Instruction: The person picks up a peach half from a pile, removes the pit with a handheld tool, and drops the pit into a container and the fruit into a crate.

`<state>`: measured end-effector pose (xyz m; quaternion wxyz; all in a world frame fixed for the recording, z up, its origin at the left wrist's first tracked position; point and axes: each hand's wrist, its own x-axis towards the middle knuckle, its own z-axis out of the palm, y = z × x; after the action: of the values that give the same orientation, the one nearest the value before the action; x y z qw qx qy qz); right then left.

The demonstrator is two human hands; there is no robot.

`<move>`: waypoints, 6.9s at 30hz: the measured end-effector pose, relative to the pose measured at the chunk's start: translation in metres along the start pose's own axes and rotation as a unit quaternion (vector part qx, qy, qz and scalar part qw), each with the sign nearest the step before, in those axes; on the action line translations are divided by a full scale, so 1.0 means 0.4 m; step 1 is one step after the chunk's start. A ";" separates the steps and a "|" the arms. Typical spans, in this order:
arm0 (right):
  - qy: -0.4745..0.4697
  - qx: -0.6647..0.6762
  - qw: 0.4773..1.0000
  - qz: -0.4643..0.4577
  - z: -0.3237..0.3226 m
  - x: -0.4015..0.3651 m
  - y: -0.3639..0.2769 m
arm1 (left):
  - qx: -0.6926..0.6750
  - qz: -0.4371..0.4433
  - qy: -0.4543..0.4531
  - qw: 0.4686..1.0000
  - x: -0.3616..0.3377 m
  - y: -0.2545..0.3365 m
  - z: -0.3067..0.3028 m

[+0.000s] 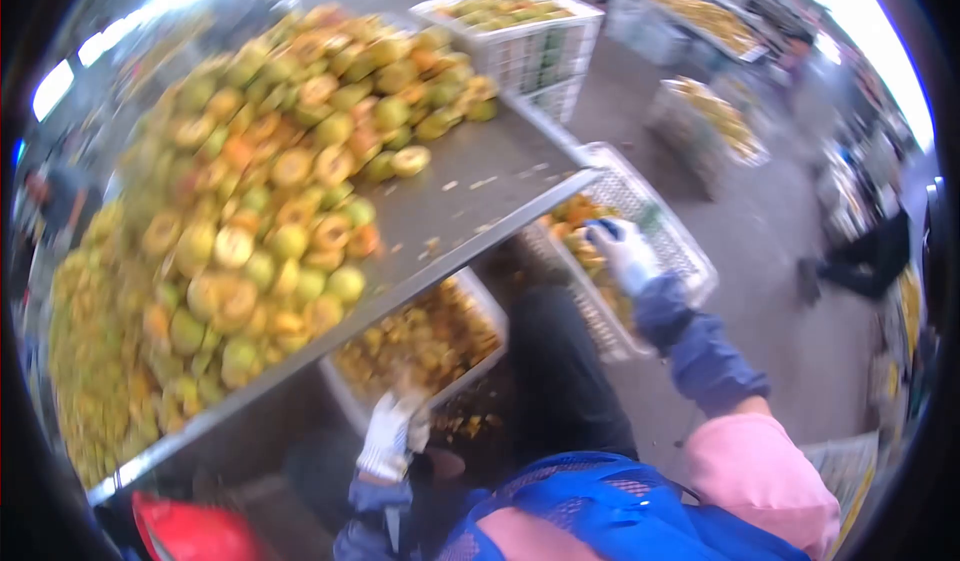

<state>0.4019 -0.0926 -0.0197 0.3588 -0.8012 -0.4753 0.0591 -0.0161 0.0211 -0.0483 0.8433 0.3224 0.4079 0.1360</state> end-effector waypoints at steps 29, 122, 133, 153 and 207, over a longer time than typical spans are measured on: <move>-0.110 0.079 0.988 -0.073 0.362 0.175 -0.482 | 0.047 0.106 0.089 0.989 0.004 -0.068 -0.059; -0.126 0.700 0.687 0.149 0.370 -0.150 -0.528 | 0.083 0.012 -0.104 0.991 -0.095 0.068 0.105; -0.189 0.691 0.644 0.270 0.416 -0.126 -0.518 | -0.045 -0.060 -0.142 0.987 -0.045 0.052 0.048; 0.113 -0.189 0.971 -0.088 0.110 0.142 -0.169 | -0.063 0.037 0.011 0.997 -0.019 -0.019 0.013; -0.111 0.853 0.492 0.134 0.327 -0.128 -0.501 | 0.664 0.483 0.304 0.483 -0.078 0.031 0.183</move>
<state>0.1729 -0.0076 -0.0021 0.7994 -0.1455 -0.1162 0.5712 0.0213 -0.0167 0.0122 0.0038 0.8713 0.3879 0.3005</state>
